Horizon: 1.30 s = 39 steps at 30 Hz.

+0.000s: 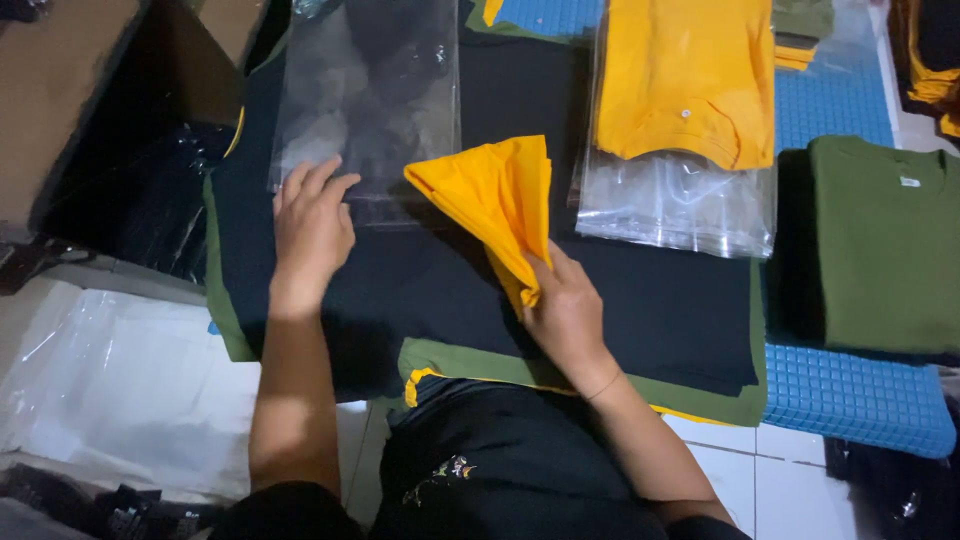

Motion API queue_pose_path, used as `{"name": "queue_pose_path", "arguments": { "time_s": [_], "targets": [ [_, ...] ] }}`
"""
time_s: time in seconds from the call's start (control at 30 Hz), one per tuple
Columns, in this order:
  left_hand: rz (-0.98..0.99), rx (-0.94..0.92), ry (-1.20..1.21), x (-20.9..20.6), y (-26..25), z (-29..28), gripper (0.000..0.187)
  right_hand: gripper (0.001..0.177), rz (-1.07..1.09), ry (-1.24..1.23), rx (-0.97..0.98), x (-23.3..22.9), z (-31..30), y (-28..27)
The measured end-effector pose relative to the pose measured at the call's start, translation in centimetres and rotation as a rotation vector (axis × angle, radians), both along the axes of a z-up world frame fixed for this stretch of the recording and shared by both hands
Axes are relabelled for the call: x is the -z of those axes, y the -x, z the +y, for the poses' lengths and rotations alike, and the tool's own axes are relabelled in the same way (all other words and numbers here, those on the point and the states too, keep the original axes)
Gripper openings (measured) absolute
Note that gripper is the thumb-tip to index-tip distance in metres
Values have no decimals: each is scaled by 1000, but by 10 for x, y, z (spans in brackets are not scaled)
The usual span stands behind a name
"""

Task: Folding t-shirts and placing them into clear plastic bags for storage or shipping.

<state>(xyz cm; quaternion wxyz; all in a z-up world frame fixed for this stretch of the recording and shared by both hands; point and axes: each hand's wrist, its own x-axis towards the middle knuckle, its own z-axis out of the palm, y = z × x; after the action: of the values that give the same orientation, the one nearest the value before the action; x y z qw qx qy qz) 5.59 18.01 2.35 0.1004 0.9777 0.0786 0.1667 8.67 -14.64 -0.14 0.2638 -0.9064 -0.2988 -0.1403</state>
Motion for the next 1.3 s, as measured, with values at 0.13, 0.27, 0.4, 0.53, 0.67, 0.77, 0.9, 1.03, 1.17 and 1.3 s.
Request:
{"name": "queue_pose_path", "arguments": {
  "time_s": [0.13,0.27,0.4,0.53,0.67,0.77,0.9,1.03,1.17,1.3],
  "targets": [
    [217,-47,62,43,-20,42,40,43,236,-229,-53,-14,-18,-19],
    [127,-57,-62,40,-20,39,24,38,66,-279,-24,-18,-35,-35],
    [-51,-20,-209,33,-29,41,20,37,-27,-304,-53,-33,-50,-54],
    [-117,1,-177,16,-46,32,12,40,-16,-395,-160,-55,-60,-74],
    [-230,-9,-296,16,-58,20,15,24,-22,-478,-239,-46,-65,-90],
    [-283,-29,-375,3,-54,1,39,14,-24,-539,-241,-29,-73,-91],
    [-280,-27,-346,-42,-29,-36,61,7,-83,-519,-227,-3,-99,-90],
    [-307,-1,-387,-69,-13,-60,64,6,-89,-516,-199,3,-121,-66],
    [-349,56,-325,-71,-8,-74,59,21,-28,-502,-211,7,-148,-28],
    [-295,134,-202,-67,-6,-86,62,44,139,-463,-171,4,-182,9]
  ]
}}
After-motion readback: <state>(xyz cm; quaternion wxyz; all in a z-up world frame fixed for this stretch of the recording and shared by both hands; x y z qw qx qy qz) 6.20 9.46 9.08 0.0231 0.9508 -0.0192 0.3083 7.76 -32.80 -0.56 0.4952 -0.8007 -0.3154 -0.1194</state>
